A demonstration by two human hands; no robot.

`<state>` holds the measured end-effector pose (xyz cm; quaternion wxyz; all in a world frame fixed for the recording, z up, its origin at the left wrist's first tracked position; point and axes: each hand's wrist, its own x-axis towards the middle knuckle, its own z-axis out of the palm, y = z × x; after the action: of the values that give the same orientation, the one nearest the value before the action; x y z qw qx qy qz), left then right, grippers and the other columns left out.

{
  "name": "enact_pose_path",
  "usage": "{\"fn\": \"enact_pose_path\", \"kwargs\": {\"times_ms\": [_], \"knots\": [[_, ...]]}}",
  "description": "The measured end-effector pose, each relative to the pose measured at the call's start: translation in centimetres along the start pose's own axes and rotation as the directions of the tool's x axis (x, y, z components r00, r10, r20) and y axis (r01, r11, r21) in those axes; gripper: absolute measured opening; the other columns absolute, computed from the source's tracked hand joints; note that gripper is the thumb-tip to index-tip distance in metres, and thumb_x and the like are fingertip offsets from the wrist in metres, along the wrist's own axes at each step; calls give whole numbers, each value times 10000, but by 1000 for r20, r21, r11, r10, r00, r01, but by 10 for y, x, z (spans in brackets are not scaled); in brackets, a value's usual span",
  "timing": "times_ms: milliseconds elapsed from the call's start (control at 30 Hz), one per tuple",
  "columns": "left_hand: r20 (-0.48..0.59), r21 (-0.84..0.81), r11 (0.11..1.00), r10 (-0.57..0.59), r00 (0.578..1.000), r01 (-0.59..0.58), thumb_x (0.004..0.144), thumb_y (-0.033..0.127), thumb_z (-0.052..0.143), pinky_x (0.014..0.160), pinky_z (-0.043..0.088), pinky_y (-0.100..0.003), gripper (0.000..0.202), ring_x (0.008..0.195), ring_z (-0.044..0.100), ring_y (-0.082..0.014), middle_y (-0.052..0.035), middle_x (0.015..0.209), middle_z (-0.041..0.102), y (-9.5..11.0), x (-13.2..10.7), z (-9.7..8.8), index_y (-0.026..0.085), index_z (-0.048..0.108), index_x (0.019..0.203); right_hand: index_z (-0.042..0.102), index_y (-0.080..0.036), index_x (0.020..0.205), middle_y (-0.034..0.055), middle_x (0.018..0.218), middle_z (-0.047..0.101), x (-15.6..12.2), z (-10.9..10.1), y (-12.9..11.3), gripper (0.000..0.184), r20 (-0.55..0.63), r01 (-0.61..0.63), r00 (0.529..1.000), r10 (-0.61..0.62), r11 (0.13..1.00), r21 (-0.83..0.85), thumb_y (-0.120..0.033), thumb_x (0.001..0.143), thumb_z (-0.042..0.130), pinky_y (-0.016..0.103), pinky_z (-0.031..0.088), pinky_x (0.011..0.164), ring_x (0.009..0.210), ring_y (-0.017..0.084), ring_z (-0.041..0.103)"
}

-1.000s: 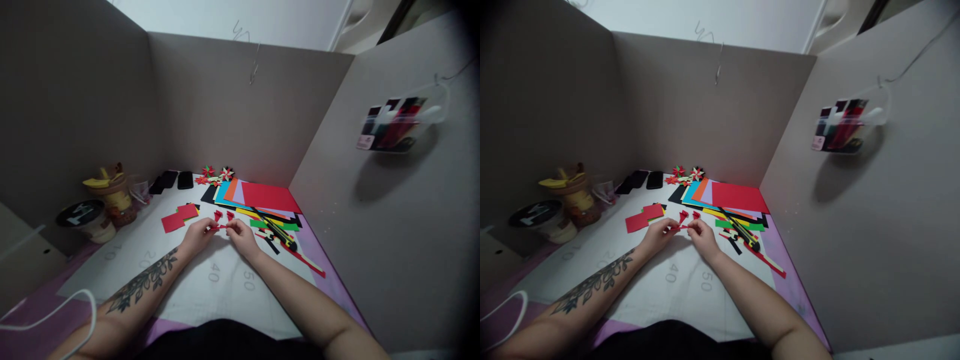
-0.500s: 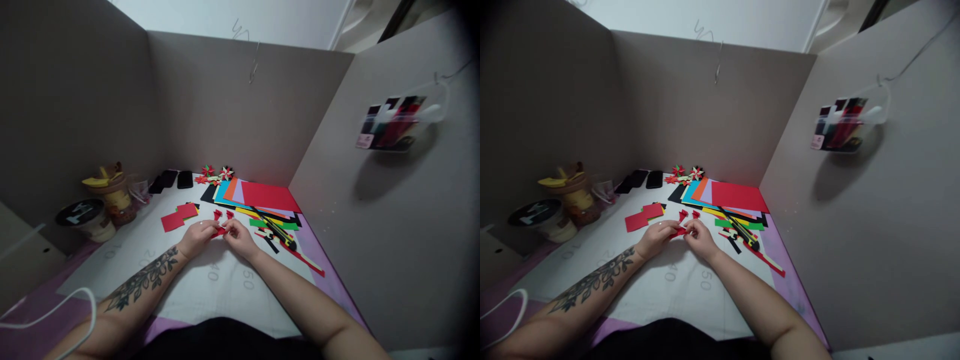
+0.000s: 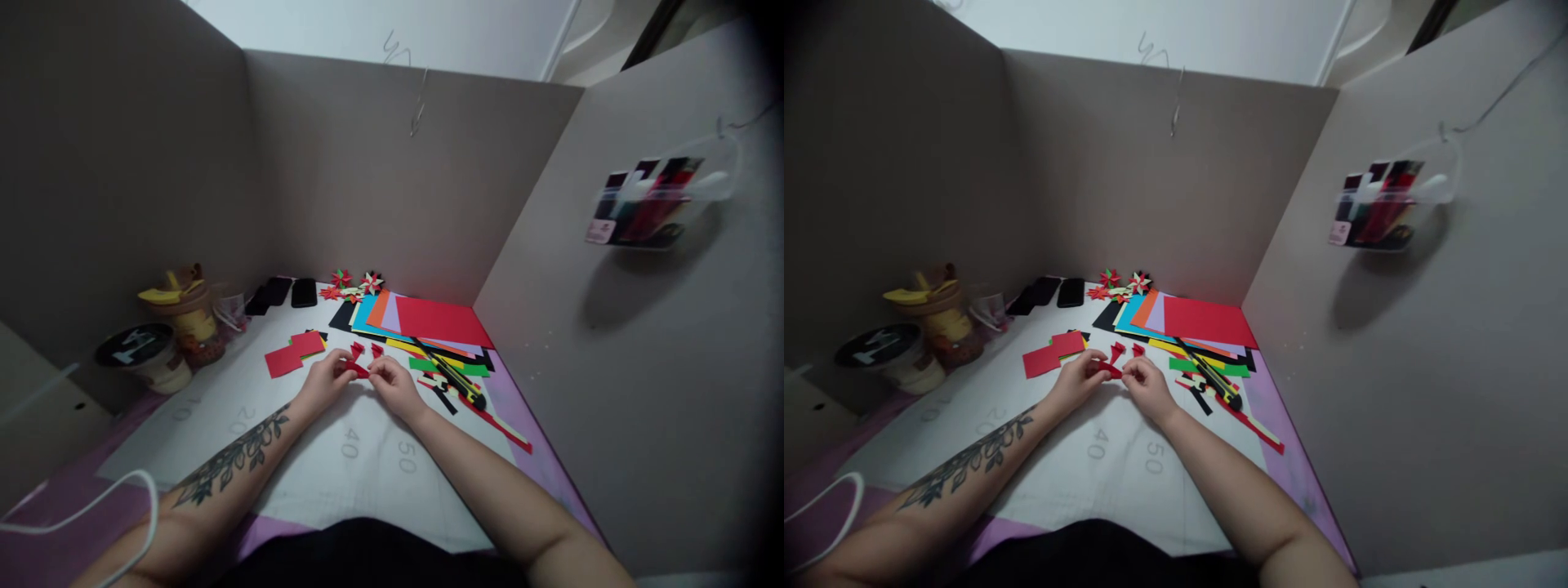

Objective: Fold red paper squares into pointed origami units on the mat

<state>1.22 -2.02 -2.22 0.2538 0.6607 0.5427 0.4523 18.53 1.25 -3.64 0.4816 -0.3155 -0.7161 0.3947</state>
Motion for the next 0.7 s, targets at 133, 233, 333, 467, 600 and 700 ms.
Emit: {"fn": "enact_pose_path", "kwargs": {"times_ms": [133, 233, 333, 467, 600, 700], "knots": [[28, -62, 998, -31, 999, 33, 730, 251, 587, 609, 446, -251, 252, 604, 596, -138, 27, 647, 628, 1, 1, 0, 194, 520, 966, 572, -186, 697, 9, 707, 600, -1, 2, 4, 61, 29, -154, 988, 152, 984, 85, -231, 730, 549, 267, 440, 639, 661, 148, 553], [45, -66, 998, 4, 999, -2, 730, 250, 578, 608, 437, -246, 248, 601, 576, -129, 34, 641, 602, 2, 0, 1, 193, 528, 966, 568, -178, 673, 2, 666, 593, 0, 2, 7, 73, 5, -202, 979, 202, 974, 101, -243, 699, 586, 258, 435, 611, 623, 140, 538], [63, -78, 997, 20, 998, -15, 722, 247, 585, 596, 432, -239, 270, 619, 571, -131, 22, 682, 606, 2, -1, 4, 190, 532, 981, 532, -181, 678, -18, 649, 553, 2, 2, 8, 100, -55, -196, 977, 206, 970, 142, -233, 661, 616, 249, 431, 595, 608, 128, 512], [79, -99, 995, 7, 997, 1, 723, 282, 599, 551, 413, -223, 313, 578, 538, -119, 28, 658, 582, 2, -2, 9, 180, 527, 1010, 482, -198, 765, -34, 677, 518, 4, 5, 10, 173, -73, -164, 980, 186, 957, 237, -190, 644, 605, 241, 438, 604, 624, 120, 510], [41, -90, 994, -54, 998, 57, 698, 337, 631, 542, 413, -221, 362, 571, 538, -118, 25, 676, 599, 4, -3, 13, 175, 532, 1007, 460, -212, 845, -27, 710, 523, 1, 9, 10, 220, -58, -179, 978, 202, 946, 271, -187, 657, 571, 249, 461, 609, 643, 126, 533], [32, -64, 994, -83, 996, 85, 692, 321, 629, 544, 419, -223, 351, 566, 547, -120, 25, 690, 619, 4, -3, 15, 183, 537, 1001, 459, -212, 908, -11, 772, 545, -1, 10, 11, 250, -46, -189, 977, 206, 949, 251, -187, 678, 553, 259, 473, 634, 668, 126, 553]]}}
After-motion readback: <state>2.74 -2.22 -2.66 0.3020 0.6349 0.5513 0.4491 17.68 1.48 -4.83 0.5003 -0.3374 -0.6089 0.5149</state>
